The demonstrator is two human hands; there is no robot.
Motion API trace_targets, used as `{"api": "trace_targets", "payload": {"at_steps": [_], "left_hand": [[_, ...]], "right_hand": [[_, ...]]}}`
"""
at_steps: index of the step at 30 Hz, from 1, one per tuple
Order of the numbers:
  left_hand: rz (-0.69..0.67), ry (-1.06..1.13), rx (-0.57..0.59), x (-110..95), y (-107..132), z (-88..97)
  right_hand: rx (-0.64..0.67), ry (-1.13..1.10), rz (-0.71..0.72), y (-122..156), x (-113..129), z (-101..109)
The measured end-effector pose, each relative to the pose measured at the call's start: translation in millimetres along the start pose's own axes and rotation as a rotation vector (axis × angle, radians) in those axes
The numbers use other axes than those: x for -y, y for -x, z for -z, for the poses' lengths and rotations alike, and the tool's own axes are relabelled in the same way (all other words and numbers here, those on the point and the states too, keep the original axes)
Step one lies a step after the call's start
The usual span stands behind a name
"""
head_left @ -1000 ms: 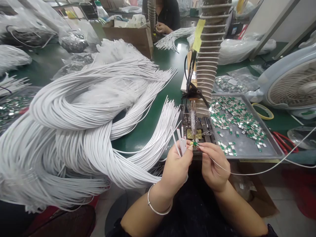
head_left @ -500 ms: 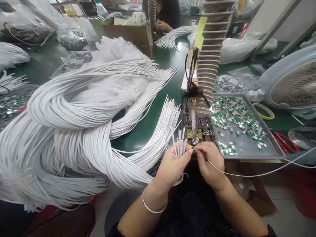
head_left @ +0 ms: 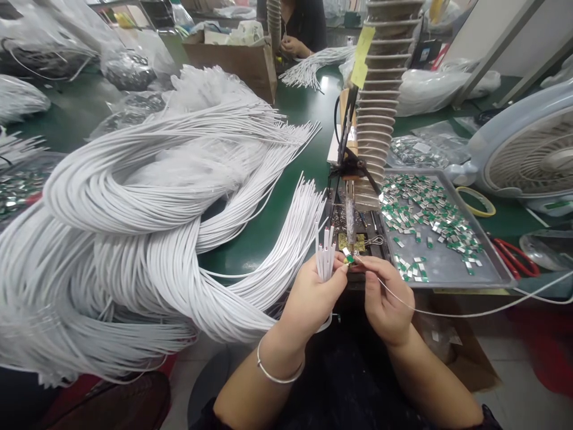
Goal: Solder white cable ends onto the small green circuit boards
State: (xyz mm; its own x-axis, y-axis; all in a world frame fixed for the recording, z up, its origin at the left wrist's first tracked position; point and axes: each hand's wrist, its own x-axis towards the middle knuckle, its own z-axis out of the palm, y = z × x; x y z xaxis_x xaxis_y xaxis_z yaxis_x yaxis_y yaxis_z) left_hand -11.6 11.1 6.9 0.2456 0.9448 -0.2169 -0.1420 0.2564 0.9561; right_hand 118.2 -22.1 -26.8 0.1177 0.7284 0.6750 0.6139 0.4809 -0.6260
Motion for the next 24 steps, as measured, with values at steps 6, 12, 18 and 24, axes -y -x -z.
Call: {"api": "trace_targets", "payload": {"at_steps": [6, 12, 18, 24], "left_hand": [[-0.019, -0.035, -0.034, -6, -3, -1.9], [-0.037, -0.069, -0.033, -7, -4, -1.7], [-0.043, -0.051, -0.024, -9, -2, -2.2], [-0.063, -0.053, -0.045, -13, 0, -4.1]], "right_hand": [[-0.015, -0.026, 0.043, -4, 0, -1], [-0.026, -0.035, 0.061, -7, 1, -2], [-0.026, -0.008, 0.061, -8, 3, 0], [-0.028, 0.004, 0.078, -12, 5, -1]]}}
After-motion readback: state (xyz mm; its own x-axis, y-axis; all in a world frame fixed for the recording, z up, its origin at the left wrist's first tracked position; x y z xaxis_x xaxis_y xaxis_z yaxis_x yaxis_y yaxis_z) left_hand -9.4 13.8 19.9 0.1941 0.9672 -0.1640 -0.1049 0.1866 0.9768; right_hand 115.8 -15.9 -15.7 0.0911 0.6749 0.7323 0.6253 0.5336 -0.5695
